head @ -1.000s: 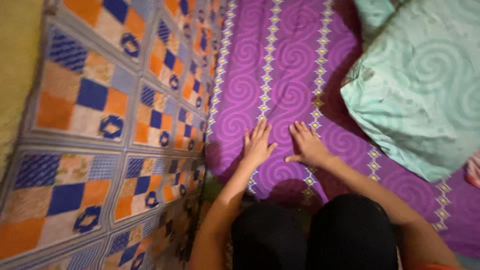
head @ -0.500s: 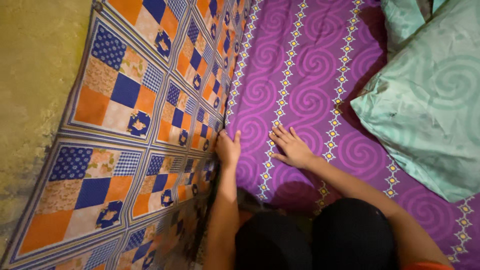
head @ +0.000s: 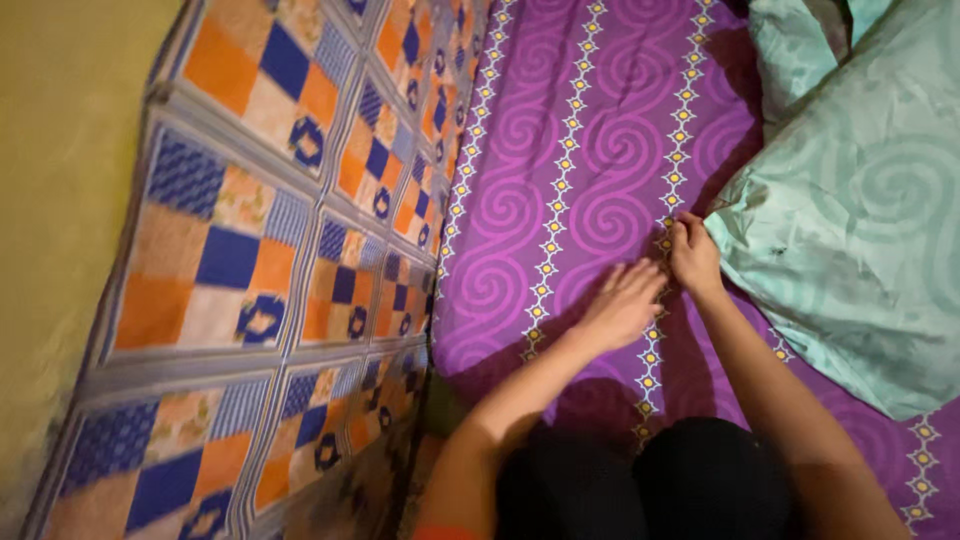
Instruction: The person kneels on the floor beside a bed and straightens the purple patterned bedsheet. They then arrange several pillows and a rolled bolster in a neat row along the head of the bed, smoothing each item by hand.
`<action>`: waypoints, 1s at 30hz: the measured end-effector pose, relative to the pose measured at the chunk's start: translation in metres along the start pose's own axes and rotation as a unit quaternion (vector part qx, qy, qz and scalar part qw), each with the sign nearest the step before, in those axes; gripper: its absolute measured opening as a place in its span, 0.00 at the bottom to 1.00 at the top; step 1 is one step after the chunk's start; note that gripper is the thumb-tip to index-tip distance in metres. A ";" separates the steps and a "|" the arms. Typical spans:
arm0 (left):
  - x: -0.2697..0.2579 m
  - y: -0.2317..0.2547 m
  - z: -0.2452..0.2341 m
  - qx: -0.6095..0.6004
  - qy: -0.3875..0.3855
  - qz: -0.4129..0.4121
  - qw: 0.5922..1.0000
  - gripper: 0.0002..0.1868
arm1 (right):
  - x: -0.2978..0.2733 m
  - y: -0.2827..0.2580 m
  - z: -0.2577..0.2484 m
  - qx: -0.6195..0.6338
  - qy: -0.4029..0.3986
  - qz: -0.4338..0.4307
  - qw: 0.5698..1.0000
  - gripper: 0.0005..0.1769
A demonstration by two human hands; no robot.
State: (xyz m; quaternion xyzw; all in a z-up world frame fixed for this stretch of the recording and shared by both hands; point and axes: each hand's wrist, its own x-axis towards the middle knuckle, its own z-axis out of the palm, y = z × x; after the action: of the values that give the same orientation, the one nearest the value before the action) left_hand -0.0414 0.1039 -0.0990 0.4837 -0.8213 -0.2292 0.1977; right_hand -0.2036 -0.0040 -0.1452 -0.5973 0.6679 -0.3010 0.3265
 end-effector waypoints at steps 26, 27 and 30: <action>0.104 -0.262 -0.150 0.146 0.012 -0.549 0.823 0.70 | 0.069 -0.117 0.128 -0.242 -0.246 -0.287 0.894 0.35; 0.105 -0.264 -0.151 0.137 -0.013 -0.547 0.826 0.69 | 0.069 -0.113 0.119 -0.228 -0.248 -0.288 0.896 0.34; 0.103 -0.272 -0.155 0.087 -0.037 -0.543 0.835 0.68 | 0.067 -0.106 0.100 -0.231 -0.260 -0.280 0.894 0.33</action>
State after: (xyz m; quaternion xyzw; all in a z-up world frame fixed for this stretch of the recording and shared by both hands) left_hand 0.1877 -0.1320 -0.1160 0.8580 -0.4503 -0.2451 -0.0313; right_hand -0.0650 -0.0827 -0.1264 -0.8755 0.4146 -0.0509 0.2430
